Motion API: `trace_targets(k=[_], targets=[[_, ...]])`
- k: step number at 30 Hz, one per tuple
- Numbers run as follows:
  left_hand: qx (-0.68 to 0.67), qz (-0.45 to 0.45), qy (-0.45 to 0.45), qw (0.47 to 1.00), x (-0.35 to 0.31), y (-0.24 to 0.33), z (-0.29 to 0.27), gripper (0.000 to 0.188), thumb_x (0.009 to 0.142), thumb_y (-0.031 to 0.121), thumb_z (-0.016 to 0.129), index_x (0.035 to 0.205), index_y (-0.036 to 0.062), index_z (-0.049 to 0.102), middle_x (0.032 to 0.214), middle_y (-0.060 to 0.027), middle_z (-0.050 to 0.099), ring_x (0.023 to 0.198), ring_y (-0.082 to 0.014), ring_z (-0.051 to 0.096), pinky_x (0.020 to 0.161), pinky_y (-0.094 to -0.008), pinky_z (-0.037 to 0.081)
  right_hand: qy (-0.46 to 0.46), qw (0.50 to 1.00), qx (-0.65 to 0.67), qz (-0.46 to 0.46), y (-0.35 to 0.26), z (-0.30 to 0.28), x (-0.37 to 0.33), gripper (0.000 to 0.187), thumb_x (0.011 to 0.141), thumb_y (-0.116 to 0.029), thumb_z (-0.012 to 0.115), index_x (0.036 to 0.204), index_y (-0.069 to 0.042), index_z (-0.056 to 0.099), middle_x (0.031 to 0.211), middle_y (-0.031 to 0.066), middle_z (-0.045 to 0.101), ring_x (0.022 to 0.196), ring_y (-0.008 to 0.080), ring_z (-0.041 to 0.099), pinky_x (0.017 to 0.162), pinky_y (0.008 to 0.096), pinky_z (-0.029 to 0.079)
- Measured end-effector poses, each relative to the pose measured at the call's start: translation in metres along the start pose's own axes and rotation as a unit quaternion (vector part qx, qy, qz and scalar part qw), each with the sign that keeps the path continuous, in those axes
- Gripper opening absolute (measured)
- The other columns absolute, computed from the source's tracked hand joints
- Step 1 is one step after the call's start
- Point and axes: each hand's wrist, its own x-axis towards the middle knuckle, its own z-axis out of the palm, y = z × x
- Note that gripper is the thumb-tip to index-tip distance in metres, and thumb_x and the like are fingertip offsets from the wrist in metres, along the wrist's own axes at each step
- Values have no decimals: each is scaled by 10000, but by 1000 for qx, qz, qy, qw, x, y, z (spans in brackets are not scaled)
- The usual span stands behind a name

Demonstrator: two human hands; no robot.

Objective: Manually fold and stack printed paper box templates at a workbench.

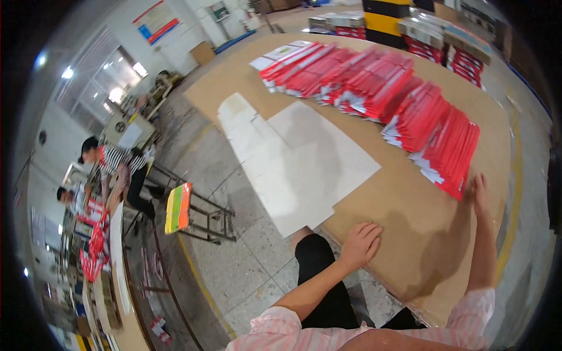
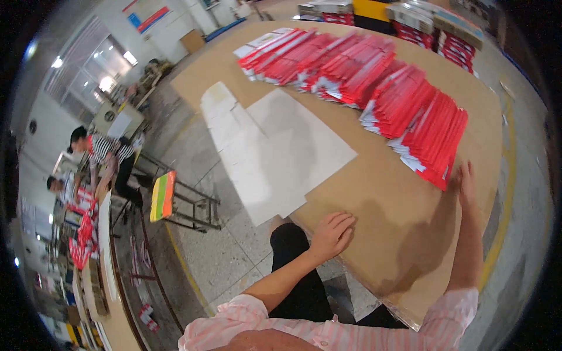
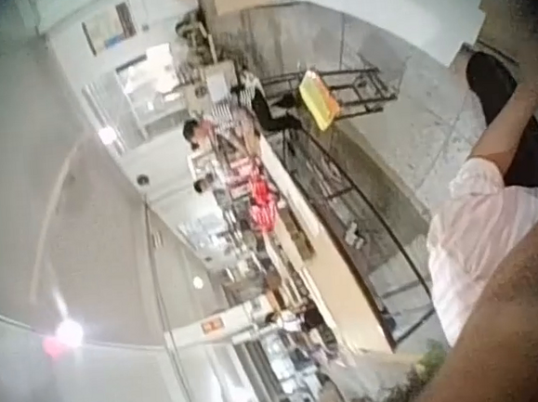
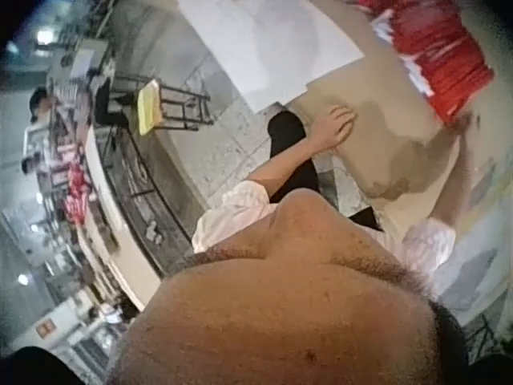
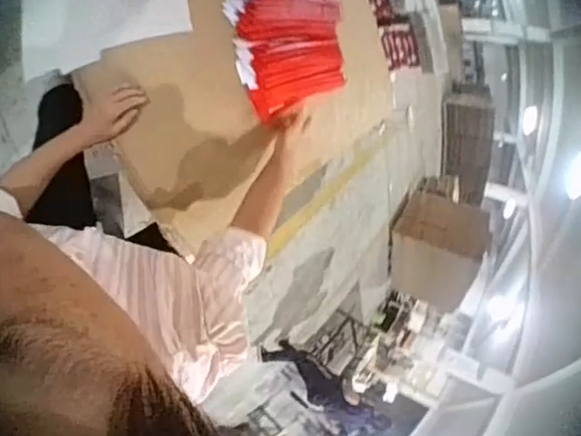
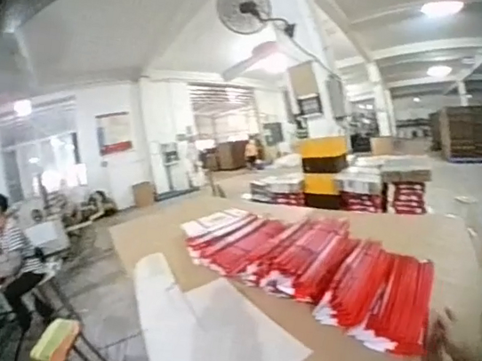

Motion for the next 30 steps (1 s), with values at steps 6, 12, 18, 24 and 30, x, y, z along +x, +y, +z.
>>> trace_targets(k=[6, 12, 18, 24, 30], targets=[[-78, -155, 112, 978, -50, -22, -67, 276, 862, 82, 608, 1132, 28, 620, 1121, -159, 619, 1091, -314, 562, 948, -398, 432, -28, 993, -99, -53, 18, 8, -152, 513, 934, -282, 589, 1326, 33, 486, 1231, 88, 562, 1161, 200, 505, 997, 313, 386], [-64, -296, 404, 863, -42, -124, -169, 504, 881, 96, 580, 1351, -5, 429, 1213, -134, 571, 1013, -203, 566, 899, -324, 447, -57, 989, -137, 9, 2, 6, -248, 417, 910, -228, 612, 1250, 5, 551, 1230, 89, 565, 1149, 203, 511, 1011, 324, 383], [-450, -488, 265, 700, -46, -241, -190, 667, 821, 85, 670, 1386, -18, 330, 1182, -164, 569, 1043, -266, 578, 884, -388, 488, -142, 969, -192, -65, 17, 116, -253, 322, 853, -143, 622, 1158, -45, 587, 1270, 89, 540, 1148, 230, 510, 1008, 355, 390], [-572, -361, 333, 657, -27, -266, -181, 555, 794, 8, 653, 1295, 45, 417, 1182, -144, 581, 1049, -291, 589, 889, -433, 508, -129, 832, -456, -287, -3, 190, -286, 354, 750, -81, 652, 1100, -73, 605, 1294, 117, 537, 1212, 337, 473, 1023, 439, 356], [-527, -353, 321, 703, -23, -268, -190, 562, 778, -61, 607, 1296, 55, 420, 1205, -148, 575, 1059, -316, 597, 882, -458, 527, -137, 864, -401, -273, -1, 189, -284, 316, 749, -83, 650, 1064, -72, 621, 1246, 117, 560, 1185, 332, 490, 1010, 438, 372]])
